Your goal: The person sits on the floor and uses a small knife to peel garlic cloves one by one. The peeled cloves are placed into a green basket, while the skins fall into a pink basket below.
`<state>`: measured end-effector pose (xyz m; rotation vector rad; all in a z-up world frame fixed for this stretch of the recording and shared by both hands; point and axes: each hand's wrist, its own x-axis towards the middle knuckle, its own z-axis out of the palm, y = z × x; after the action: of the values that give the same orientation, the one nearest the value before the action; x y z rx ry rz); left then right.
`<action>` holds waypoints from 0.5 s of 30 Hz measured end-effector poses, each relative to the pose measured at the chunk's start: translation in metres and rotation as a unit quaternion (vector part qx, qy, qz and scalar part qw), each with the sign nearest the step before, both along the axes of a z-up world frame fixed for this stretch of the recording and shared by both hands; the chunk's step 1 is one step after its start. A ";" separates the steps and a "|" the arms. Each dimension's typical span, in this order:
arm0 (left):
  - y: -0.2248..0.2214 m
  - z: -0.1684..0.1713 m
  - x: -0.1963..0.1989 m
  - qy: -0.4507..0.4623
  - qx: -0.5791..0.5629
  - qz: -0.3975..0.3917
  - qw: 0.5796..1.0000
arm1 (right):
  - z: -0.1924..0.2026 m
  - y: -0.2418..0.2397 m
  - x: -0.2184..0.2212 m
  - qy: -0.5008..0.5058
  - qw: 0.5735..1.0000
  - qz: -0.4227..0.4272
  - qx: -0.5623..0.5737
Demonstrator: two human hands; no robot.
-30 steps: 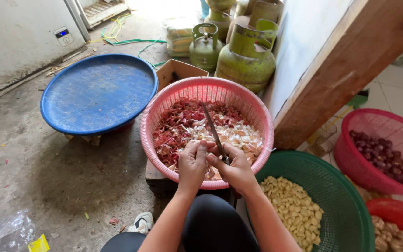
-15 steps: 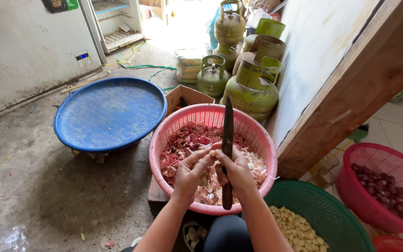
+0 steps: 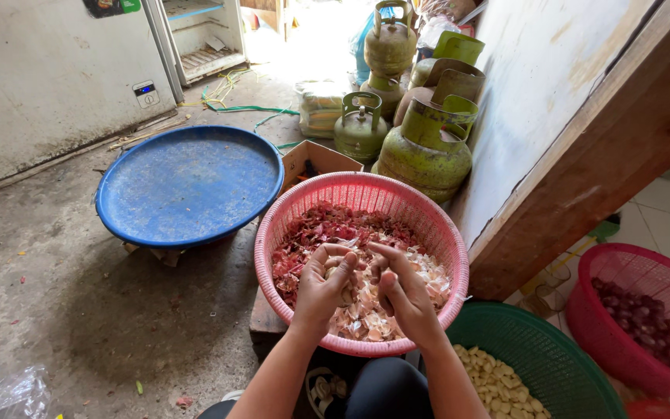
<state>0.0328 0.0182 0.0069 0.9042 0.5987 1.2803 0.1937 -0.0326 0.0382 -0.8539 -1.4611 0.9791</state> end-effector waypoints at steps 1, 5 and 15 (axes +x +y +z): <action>0.001 -0.002 -0.001 -0.010 0.001 -0.008 1.000 | 0.001 -0.003 -0.001 -0.025 1.000 -0.008 -0.004; 0.003 -0.009 0.000 0.004 0.001 -0.003 1.000 | 0.005 -0.007 -0.005 -0.126 0.990 -0.041 0.048; 0.008 -0.013 -0.003 -0.033 -0.047 -0.023 0.998 | 0.008 -0.005 -0.011 -0.173 0.980 -0.090 0.047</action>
<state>0.0299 0.0266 -0.0063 0.7911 0.5774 1.2260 0.1831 -0.0378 0.0467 -1.1053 -1.6730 0.6416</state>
